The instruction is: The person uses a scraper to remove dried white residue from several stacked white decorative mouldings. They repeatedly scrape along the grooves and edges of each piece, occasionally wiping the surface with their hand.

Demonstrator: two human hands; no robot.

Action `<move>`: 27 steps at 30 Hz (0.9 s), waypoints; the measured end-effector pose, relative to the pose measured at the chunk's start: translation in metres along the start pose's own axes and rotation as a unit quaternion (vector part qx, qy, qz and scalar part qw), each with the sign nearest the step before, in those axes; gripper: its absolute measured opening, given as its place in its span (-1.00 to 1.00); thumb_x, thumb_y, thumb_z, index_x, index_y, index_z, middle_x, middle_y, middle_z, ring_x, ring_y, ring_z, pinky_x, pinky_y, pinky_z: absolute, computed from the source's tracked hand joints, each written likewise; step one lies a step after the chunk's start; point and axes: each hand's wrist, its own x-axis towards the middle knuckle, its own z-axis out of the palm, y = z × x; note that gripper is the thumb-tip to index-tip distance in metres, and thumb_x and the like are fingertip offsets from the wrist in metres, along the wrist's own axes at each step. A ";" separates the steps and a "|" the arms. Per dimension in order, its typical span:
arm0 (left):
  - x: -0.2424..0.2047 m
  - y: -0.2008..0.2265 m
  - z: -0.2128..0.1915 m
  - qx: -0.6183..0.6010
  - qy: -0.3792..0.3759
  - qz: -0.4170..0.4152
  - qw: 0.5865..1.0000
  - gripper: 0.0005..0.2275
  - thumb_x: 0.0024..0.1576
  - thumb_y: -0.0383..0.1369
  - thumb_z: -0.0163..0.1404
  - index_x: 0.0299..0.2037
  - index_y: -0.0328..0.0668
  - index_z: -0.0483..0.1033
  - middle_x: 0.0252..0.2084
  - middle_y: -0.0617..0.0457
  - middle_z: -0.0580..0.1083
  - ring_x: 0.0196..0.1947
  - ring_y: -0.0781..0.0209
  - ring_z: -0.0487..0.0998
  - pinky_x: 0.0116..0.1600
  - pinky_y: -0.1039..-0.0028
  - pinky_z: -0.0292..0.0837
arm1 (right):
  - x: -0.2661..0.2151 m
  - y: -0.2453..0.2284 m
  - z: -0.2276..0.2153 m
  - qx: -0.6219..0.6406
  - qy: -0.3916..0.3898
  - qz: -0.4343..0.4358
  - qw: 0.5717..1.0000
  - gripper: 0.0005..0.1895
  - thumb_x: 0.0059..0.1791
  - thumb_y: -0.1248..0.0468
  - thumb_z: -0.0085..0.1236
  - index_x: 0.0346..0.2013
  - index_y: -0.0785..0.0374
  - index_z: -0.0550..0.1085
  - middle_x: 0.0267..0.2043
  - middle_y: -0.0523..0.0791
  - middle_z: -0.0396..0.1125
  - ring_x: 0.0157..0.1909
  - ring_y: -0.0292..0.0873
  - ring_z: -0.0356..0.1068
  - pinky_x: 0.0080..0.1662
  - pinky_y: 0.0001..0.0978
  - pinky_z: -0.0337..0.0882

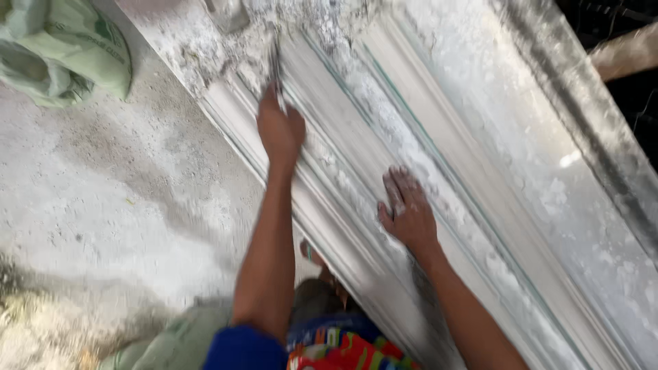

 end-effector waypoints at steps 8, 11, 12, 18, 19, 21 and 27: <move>-0.082 0.015 -0.073 -0.068 -0.116 -0.007 0.991 -0.55 0.27 -0.40 -0.07 0.40 -0.25 0.27 0.24 -0.35 0.42 0.13 -0.39 0.49 0.12 -0.11 0.43 | -0.018 -0.001 -0.004 0.001 0.016 -0.006 1.000 -0.35 -0.02 0.07 0.03 0.39 0.11 0.35 0.40 -0.02 0.25 0.38 0.14 0.27 0.28 0.10 0.33; -0.089 -0.007 -0.086 -0.150 -0.188 -0.029 0.970 -0.56 0.33 -0.40 -0.13 0.43 -0.22 0.21 0.31 -0.32 0.36 -0.04 -0.14 0.53 -0.07 0.17 0.51 | -0.008 0.004 0.004 0.013 0.012 0.009 1.000 -0.33 -0.02 0.06 0.03 0.41 0.07 0.33 0.41 -0.03 0.24 0.40 0.13 0.25 0.30 0.11 0.30; -0.101 -0.023 -0.087 -0.210 -0.206 -0.062 0.954 -0.57 0.34 -0.45 -0.18 0.44 -0.20 0.16 0.29 -0.31 0.38 -0.34 0.08 0.62 -0.36 0.41 0.59 | -0.014 0.004 0.004 0.015 0.012 0.013 1.000 -0.32 -0.02 0.04 0.03 0.42 0.04 0.34 0.42 -0.06 0.24 0.41 0.11 0.24 0.31 0.09 0.29; -0.145 -0.033 -0.076 -0.295 -0.248 -0.124 0.914 -0.62 0.28 -0.50 -0.17 0.32 -0.34 0.17 -0.51 -0.12 0.45 -0.70 0.17 0.48 -0.62 0.47 0.39 | -0.006 0.005 0.006 0.054 0.017 0.050 0.997 -0.43 -0.11 0.09 0.14 0.22 0.04 0.51 0.23 -0.08 0.41 0.31 0.08 0.36 0.33 0.05 0.30; -0.144 -0.046 -0.069 -0.289 -0.258 -0.123 0.914 -0.62 0.28 -0.50 -0.17 0.32 -0.34 0.17 -0.51 -0.12 0.45 -0.70 0.17 0.48 -0.62 0.47 0.39 | 0.010 -0.001 -0.007 0.055 0.019 0.061 0.996 -0.43 -0.11 0.09 0.14 0.22 0.04 0.51 0.23 -0.08 0.41 0.31 0.08 0.36 0.33 0.05 0.30; -0.117 -0.072 -0.058 -0.305 -0.307 -0.106 0.895 -0.65 0.23 -0.59 -0.21 0.24 -0.29 0.16 -0.05 -0.25 0.39 -0.53 0.18 0.55 -0.52 0.44 0.52 | 0.066 -0.010 -0.026 0.071 0.068 0.093 0.991 -0.77 -0.03 0.16 0.18 -0.14 0.12 0.63 -0.11 -0.12 0.51 0.13 0.04 0.47 0.22 -0.08 0.39; 0.049 0.006 -0.073 -0.022 -0.458 -0.011 0.889 -0.71 0.32 -0.36 -0.21 0.20 -0.24 0.12 -0.07 -0.22 0.52 -0.33 0.09 0.63 -0.38 0.33 0.50 | 0.231 0.038 0.007 0.079 0.028 0.263 0.961 -0.52 0.15 -0.03 0.12 -0.58 0.12 0.41 -0.67 -0.11 0.33 -0.51 0.03 0.46 -0.38 -0.19 0.36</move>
